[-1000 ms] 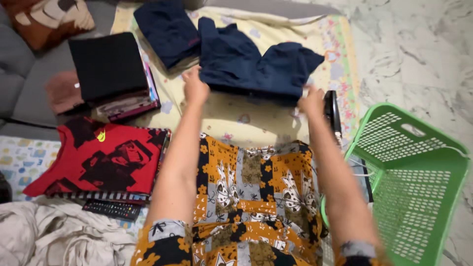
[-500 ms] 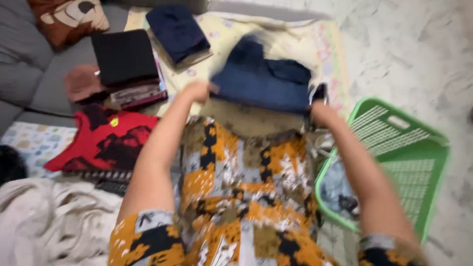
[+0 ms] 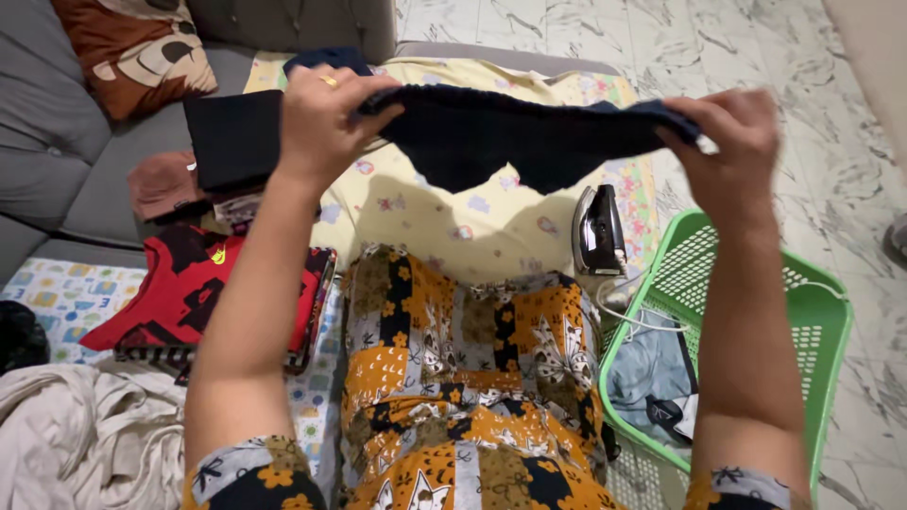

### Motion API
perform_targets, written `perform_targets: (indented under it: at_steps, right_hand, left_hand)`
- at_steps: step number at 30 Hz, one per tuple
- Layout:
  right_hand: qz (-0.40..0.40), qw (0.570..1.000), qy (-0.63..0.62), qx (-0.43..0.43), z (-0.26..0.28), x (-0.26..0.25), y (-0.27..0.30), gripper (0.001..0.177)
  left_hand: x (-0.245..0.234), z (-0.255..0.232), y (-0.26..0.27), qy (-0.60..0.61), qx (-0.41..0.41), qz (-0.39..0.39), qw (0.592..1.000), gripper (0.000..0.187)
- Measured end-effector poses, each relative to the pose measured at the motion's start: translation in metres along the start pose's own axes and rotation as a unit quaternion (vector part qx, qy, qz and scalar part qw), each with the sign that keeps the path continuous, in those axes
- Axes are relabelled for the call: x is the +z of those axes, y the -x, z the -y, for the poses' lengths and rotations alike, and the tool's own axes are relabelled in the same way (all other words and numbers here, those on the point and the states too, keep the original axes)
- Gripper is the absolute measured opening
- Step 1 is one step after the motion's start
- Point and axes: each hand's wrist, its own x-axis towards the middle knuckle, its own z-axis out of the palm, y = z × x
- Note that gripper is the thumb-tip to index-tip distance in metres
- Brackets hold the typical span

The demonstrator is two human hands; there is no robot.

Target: The person irons several pieces of clothing on a bed, including dark blue shorts and camouflage shorts. They use an iron to smooth each item, fold them, and place them in a pile. The person also handles a white and blue shirt at the end.

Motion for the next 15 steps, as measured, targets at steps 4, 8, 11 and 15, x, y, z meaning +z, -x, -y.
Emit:
perform_targets:
  at_steps: [4,8,11,15]
  right_hand:
    - [-0.039,0.991,-0.125,-0.033,0.031,-0.057,0.004,0.029]
    - [-0.065,0.828,-0.526,0.184,0.022,-0.084,0.023,0.022]
    - [-0.055,0.797,-0.532,0.279,-0.003,-0.063,0.029,0.009]
    - [-0.023,0.807,-0.498,0.316,-0.022,-0.014,0.012,0.008]
  left_hand:
    - [-0.038,-0.033,0.008,0.167,0.05,-0.022,0.984,0.024]
    - [-0.046,-0.039,0.016,0.534,-0.032,0.069,0.842,0.022]
    - [-0.017,-0.024,-0.001,0.433,-0.159,0.098,0.882,0.024]
    - [0.049,-0.013,-0.02,0.532,-0.249,0.068,0.807,0.023]
